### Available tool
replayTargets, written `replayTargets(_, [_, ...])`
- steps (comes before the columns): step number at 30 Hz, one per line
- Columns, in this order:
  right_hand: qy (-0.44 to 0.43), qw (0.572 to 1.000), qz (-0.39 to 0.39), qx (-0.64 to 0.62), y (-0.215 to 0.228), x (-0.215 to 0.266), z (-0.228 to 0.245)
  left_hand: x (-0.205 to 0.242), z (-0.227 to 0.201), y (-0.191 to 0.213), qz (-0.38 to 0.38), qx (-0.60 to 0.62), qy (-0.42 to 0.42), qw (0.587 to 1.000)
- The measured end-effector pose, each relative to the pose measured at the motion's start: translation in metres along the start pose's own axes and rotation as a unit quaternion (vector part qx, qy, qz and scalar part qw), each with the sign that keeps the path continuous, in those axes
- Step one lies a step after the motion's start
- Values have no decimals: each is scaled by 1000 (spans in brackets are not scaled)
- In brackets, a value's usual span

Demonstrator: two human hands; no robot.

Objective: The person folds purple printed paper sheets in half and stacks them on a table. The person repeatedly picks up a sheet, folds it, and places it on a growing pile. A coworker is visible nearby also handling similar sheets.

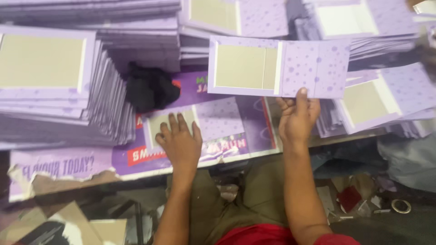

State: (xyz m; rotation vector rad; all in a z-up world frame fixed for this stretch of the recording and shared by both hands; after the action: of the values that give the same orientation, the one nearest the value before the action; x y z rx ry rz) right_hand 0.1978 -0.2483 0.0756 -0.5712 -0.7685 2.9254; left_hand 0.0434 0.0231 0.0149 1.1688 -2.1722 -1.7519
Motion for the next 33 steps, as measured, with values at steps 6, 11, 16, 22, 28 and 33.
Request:
replayTargets(6, [-25,999,22,5,-36,-30,20,-7,-4,4,18,2,5,1000])
replayTargets(11, [-51,997,54,-19,-68,-49,11,-7,-11,9,11,-14,0,1000])
replayTargets(16, [-42,998,50,-22,-93,-73,9,-11,-11,12,13,-13,-2,1000])
replayTargets(22, [-108,993,-6,-48,-41,-9,-19,-10,-5,-2,-2,38,-11,999])
replayTargets(28, [-345,923,30,168,0,140,-101,-5,17,21,-80,196,53,976])
replayTargets(33, [-298,948,30,104,0,151,-91,5,0,42,-204,113,-64,970])
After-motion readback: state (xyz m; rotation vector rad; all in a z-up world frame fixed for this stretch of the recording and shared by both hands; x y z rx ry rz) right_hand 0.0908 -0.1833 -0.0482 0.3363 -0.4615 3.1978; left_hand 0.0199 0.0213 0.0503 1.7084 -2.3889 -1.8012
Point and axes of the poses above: each hand's wrist, its own x-axis away from the middle knuckle, its own y-axis out of the back of the hand, z = x × y, the point moved 6 cm from there along -x, towards the middle knuckle, and after that the axes turned 8 degrees about y, right-handed, at the moved point
